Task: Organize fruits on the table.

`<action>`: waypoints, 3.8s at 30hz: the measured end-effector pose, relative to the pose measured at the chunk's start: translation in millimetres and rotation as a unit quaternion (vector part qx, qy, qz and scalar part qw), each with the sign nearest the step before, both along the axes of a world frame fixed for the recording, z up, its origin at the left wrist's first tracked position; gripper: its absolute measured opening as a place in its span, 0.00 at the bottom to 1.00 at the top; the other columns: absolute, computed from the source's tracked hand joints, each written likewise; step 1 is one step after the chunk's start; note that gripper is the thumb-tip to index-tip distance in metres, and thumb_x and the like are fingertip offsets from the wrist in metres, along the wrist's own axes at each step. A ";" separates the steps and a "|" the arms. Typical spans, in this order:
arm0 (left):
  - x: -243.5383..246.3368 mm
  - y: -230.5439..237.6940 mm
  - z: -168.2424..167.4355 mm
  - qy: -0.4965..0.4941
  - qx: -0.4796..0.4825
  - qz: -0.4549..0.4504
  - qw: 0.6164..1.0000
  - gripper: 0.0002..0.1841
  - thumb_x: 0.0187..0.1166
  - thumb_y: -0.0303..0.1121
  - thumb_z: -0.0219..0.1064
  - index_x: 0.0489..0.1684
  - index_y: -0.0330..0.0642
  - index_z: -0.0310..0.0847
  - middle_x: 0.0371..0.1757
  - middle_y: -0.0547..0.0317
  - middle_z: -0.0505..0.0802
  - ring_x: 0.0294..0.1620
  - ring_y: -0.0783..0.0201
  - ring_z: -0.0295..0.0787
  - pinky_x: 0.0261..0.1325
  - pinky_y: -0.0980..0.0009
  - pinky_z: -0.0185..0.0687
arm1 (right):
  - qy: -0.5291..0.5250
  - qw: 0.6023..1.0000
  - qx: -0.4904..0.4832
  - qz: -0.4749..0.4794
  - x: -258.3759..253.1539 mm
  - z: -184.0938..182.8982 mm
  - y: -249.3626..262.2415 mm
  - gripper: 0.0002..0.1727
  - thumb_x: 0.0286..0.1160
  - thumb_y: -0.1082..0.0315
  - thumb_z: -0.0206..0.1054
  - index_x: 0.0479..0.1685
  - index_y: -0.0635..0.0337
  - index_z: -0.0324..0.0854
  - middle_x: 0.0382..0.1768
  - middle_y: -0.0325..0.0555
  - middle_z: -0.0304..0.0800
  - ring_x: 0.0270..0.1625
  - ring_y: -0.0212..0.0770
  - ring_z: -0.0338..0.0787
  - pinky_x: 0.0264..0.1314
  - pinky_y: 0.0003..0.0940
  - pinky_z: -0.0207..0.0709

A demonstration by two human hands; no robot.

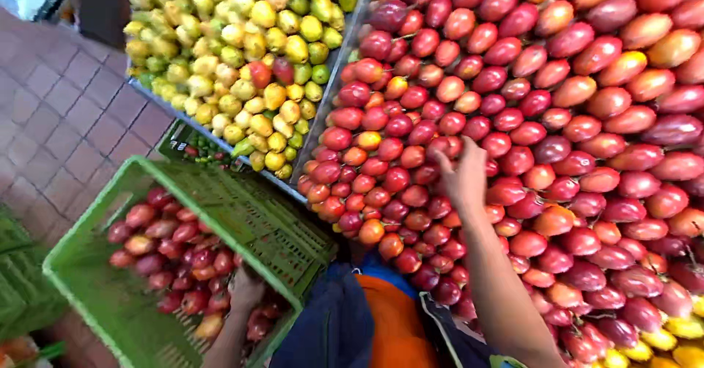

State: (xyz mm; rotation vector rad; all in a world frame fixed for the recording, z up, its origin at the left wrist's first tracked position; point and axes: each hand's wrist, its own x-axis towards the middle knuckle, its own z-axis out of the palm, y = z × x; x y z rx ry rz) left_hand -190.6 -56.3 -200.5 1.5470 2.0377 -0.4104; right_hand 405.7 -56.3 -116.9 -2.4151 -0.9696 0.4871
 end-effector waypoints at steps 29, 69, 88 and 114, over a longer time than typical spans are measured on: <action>-108.5 21.9 -33.0 -0.061 0.312 0.055 0.946 0.40 0.56 0.66 0.79 0.68 0.50 0.84 0.86 0.41 0.69 0.89 0.36 0.58 0.88 0.33 0.48 | 0.040 0.938 -0.076 0.336 -363.2 29.5 -237.9 0.32 0.82 0.44 0.61 0.77 0.55 0.79 0.59 0.50 0.91 0.53 0.43 0.93 0.55 0.45 0.88; -91.6 123.3 120.1 -0.331 0.178 -0.110 0.920 0.42 0.81 0.58 0.63 0.86 0.33 0.65 0.85 0.32 0.72 0.88 0.43 0.64 0.90 0.46 0.56 | 0.331 0.918 0.033 0.218 -341.3 60.3 -205.2 0.24 0.86 0.51 0.63 0.73 0.55 0.80 0.60 0.49 0.91 0.56 0.43 0.92 0.63 0.46 0.85; 316.6 32.4 113.7 -0.569 -0.237 0.044 0.786 0.34 0.80 0.38 0.65 0.86 0.46 0.55 0.50 0.42 0.91 0.38 0.51 0.94 0.40 0.54 0.94 | 0.580 0.760 0.235 -0.177 -127.5 11.9 -191.5 0.38 0.74 0.68 0.71 0.87 0.45 0.62 0.68 0.57 0.83 0.52 0.56 0.93 0.53 0.54 0.91; 566.6 114.4 117.4 -0.129 0.089 -0.536 0.830 0.18 0.76 0.36 0.73 0.65 0.56 0.85 0.70 0.62 0.87 0.54 0.55 0.91 0.49 0.48 0.90 | 0.294 0.947 0.040 -0.123 64.9 -33.9 -67.2 0.49 0.77 0.62 0.74 0.96 0.57 0.47 0.85 0.60 0.64 0.66 0.52 0.89 0.67 0.45 0.85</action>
